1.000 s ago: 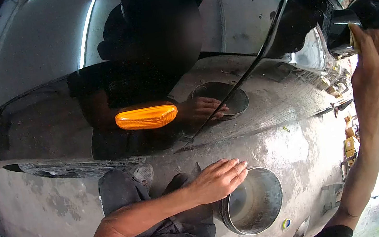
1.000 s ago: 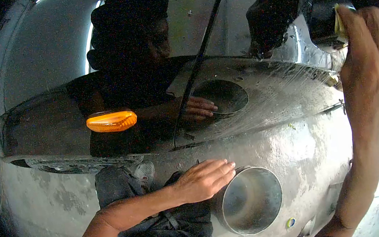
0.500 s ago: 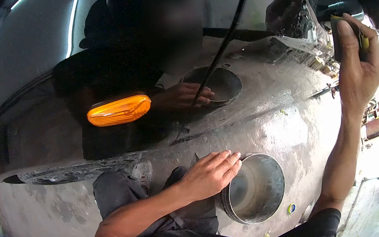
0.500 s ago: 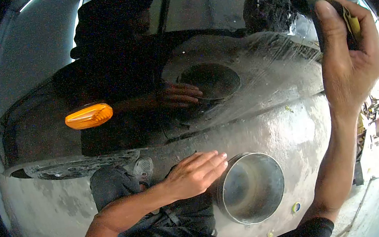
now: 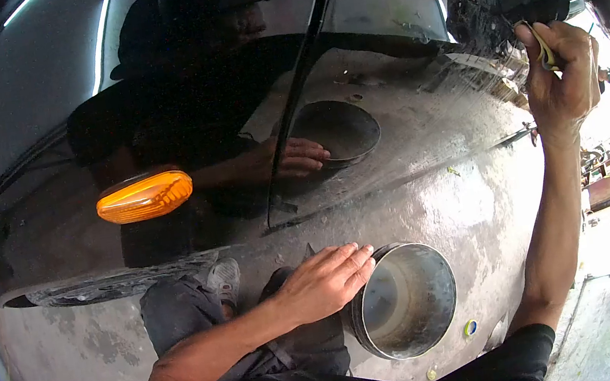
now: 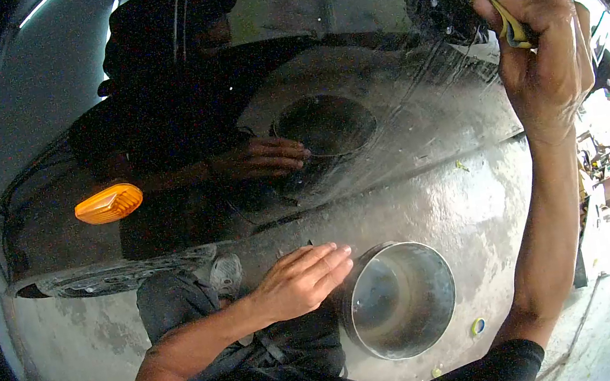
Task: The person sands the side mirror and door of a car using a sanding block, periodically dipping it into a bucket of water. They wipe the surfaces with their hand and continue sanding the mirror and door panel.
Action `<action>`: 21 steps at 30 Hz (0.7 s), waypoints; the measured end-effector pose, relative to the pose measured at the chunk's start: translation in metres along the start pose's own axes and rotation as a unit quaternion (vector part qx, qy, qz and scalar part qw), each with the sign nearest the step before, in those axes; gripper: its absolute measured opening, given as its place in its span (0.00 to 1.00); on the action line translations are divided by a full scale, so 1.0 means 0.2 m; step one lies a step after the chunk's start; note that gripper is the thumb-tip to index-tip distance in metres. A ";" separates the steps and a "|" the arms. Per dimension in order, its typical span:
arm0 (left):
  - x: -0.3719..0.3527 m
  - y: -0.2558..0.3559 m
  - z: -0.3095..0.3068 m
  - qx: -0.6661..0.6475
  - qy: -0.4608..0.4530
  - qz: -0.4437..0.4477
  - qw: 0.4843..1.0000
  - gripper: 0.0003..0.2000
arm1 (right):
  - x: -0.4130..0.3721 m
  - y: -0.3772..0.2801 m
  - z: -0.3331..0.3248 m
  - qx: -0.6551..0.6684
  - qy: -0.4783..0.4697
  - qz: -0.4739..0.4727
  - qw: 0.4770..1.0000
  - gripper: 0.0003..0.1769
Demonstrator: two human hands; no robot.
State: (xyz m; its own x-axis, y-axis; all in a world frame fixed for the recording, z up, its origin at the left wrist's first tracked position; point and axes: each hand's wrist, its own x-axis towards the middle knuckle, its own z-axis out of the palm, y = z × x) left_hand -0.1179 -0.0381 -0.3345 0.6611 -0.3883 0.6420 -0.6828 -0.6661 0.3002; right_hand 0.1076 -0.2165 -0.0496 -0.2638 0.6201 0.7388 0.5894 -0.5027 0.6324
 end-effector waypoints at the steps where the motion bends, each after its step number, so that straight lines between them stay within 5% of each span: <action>1: -0.01 0.00 0.01 -0.003 -0.002 -0.001 1.000 0.15 | -0.01 0.00 0.01 0.001 0.001 0.000 1.000 0.17; 17: -0.02 -0.01 0.05 -0.013 -0.034 -0.006 0.999 0.15 | 0.11 -0.06 0.01 0.004 0.005 -0.029 1.000 0.15; 21: -0.01 -0.01 0.03 -0.014 -0.032 -0.007 0.999 0.15 | 0.09 -0.09 0.03 0.021 0.029 0.030 0.999 0.13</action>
State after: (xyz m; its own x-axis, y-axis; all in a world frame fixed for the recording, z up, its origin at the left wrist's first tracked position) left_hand -0.1159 -0.0394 -0.3401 0.6882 -0.4193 0.5921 -0.6813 -0.6540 0.3287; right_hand 0.0970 -0.1936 -0.0493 -0.2702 0.5533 0.7879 0.6369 -0.5110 0.5773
